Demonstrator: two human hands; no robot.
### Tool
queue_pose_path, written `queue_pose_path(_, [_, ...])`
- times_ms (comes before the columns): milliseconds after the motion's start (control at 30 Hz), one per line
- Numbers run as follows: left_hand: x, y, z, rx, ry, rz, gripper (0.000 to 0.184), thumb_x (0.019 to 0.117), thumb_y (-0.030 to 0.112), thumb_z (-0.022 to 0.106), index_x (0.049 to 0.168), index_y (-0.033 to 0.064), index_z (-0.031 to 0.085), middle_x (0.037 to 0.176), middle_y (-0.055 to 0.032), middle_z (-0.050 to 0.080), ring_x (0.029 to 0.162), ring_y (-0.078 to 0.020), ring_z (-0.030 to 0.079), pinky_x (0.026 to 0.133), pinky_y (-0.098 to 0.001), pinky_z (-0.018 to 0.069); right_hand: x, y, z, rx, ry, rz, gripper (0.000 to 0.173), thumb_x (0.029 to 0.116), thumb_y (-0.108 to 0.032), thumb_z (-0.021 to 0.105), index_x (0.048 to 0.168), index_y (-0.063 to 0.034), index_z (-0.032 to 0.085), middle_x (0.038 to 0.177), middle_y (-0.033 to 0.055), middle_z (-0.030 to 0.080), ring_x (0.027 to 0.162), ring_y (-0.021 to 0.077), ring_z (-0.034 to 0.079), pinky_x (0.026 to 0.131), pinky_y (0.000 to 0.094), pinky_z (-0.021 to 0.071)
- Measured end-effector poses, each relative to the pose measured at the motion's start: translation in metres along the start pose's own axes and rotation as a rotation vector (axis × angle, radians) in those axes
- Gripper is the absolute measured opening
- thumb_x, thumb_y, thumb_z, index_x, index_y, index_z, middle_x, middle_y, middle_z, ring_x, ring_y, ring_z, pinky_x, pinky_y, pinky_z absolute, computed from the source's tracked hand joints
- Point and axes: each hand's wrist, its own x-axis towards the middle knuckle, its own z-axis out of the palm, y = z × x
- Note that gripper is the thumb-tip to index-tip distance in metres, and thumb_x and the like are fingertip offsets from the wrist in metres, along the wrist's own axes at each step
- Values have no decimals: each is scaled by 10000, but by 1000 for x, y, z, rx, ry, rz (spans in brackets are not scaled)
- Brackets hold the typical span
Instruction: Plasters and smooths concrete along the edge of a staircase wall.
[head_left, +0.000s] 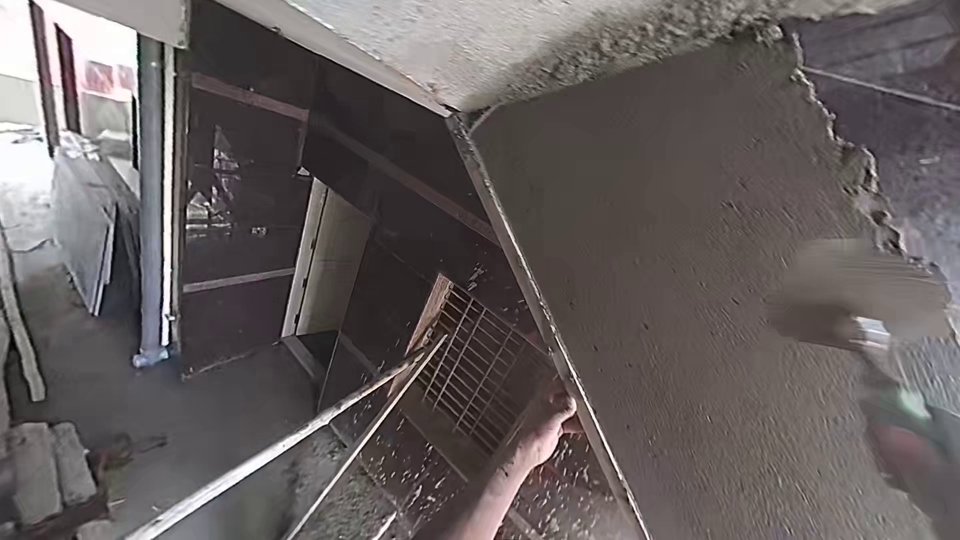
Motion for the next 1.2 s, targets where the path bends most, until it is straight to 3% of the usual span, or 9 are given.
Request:
queue_pose_path(67, [-1,0,-1,13,-6,-6,545,856,173,802,1315,35,542,1123,-136,707,949,-290,727,801,-494,623,55,-63,28,-316,-49,-166,670,1049,-554,355,1334,14,569,894,200,679,713,351,675,606,583,538])
queue_pose_path(133, [-1,0,-2,20,6,-32,546,864,124,785,1328,19,518,1146,-155,694,966,-306,723,817,-501,625,110,-109,62,-506,19,-353,657,1039,-572,299,1376,-100,608,869,180,707,665,394,684,538,618,508])
queue_pose_path(200, [-1,1,-1,28,15,-56,532,879,81,759,1350,3,523,1167,-164,687,981,-306,721,826,-489,628,160,-146,85,-601,21,-458,561,1065,-505,342,1379,-126,611,940,202,703,701,432,687,553,635,508])
queue_pose_path(300, [-1,5,-2,65,-29,-63,479,905,133,754,1326,6,563,1156,-134,697,993,-260,719,853,-449,626,210,-202,107,-694,-30,-462,422,1081,-373,456,1406,-148,604,1053,213,700,835,456,692,664,660,525])
queue_pose_path(367, [-2,5,-3,56,-65,-67,444,911,144,750,1298,14,575,1134,-115,704,982,-251,723,852,-444,627,231,-226,118,-744,-40,-452,383,1078,-354,491,1389,-168,615,1031,191,704,849,431,695,674,637,533])
queue_pose_path(567, [1,3,-6,25,-99,-102,610,860,244,813,1354,-1,552,1203,-148,700,1034,-282,721,879,-456,625,264,-276,143,-847,-92,-382,384,1084,-386,476,1372,-181,625,1029,179,710,885,418,697,692,626,536])
queue_pose_path(700, [0,7,-3,24,-102,-66,672,786,377,864,1284,3,613,1123,-129,731,985,-262,734,851,-442,631,278,-309,160,-859,-108,-379,354,1084,-375,480,1325,-183,654,989,166,707,881,401,693,686,615,537])
queue_pose_path(967, [3,3,-4,1,-107,-117,662,777,371,864,1253,-19,620,1102,-131,736,955,-253,740,831,-433,633,281,-332,181,-888,-74,-276,418,1092,-349,449,1470,-206,558,1018,208,711,925,440,690,710,634,531])
queue_pose_path(1200, [2,6,-5,-5,-110,-111,549,831,229,826,1279,-6,613,1134,-117,730,982,-224,730,842,-404,628,254,-287,166,-775,101,-246,415,1091,-343,472,1455,-164,559,1024,250,696,878,482,681,682,679,511])
